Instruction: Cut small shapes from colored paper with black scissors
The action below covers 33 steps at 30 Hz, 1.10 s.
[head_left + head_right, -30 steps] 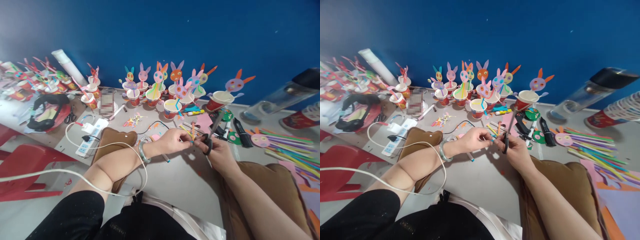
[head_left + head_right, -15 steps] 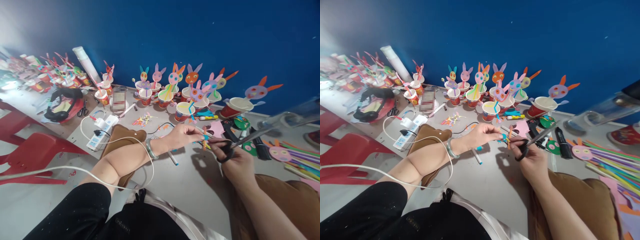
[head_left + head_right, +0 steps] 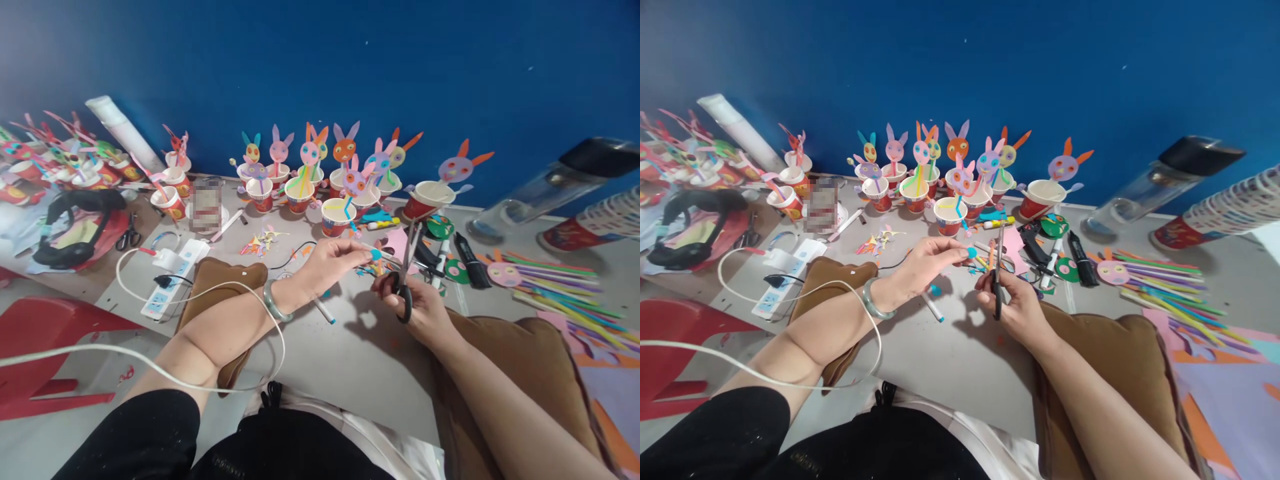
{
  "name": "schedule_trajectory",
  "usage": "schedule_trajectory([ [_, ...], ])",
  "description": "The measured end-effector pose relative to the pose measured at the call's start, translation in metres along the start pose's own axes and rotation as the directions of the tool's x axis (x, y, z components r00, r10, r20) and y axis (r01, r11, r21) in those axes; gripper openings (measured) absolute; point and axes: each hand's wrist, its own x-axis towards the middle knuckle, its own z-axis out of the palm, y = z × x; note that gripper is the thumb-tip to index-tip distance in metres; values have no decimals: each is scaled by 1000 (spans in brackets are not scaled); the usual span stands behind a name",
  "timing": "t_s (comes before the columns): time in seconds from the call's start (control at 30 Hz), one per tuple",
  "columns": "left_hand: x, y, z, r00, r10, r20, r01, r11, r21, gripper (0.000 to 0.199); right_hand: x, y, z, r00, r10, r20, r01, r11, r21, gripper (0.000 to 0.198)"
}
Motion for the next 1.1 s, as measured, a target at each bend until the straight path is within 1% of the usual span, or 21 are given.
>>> schedule_trajectory([
  [0.07,-1,1,0,1000,5,2,-5,1000,10,24,-1,2,1,1000,-13,12,13,1000,-8,40],
  [0.13,-2,1,1,1000,-3,15,3,999,39,26,-3,2,2,999,-29,-26,28,1000,-13,34],
  [0.23,-4,0,3,998,-25,55,18,992,123,27,-5,-1,2,995,-30,-91,30,1000,3,27],
  [0.33,-6,-4,6,990,-72,124,41,969,242,22,-5,-5,2,989,-25,-148,32,998,45,25],
  [0.4,-7,-8,6,984,-84,160,28,945,326,17,-4,-5,3,983,-36,-180,48,997,62,24],
  [0.47,-7,-12,6,981,-72,180,-5,918,396,14,-3,-3,3,982,-43,-186,57,996,67,23],
  [0.57,-7,-15,5,979,-57,197,-37,896,442,10,-3,1,3,985,-34,-169,47,996,74,23],
  [0.7,-7,-15,4,978,-64,196,-25,907,421,12,-2,0,2,987,20,-162,-8,997,78,27],
  [0.83,-7,-12,6,981,-87,172,25,941,336,13,-1,-5,1,985,96,-146,-81,991,106,33],
  [1.0,-7,-7,9,986,-126,106,103,974,200,31,-1,-2,-2,974,158,-160,-135,980,146,33],
  [1.1,-8,-7,10,985,-125,123,101,978,182,32,-1,2,-3,975,157,-156,-132,978,159,33],
])
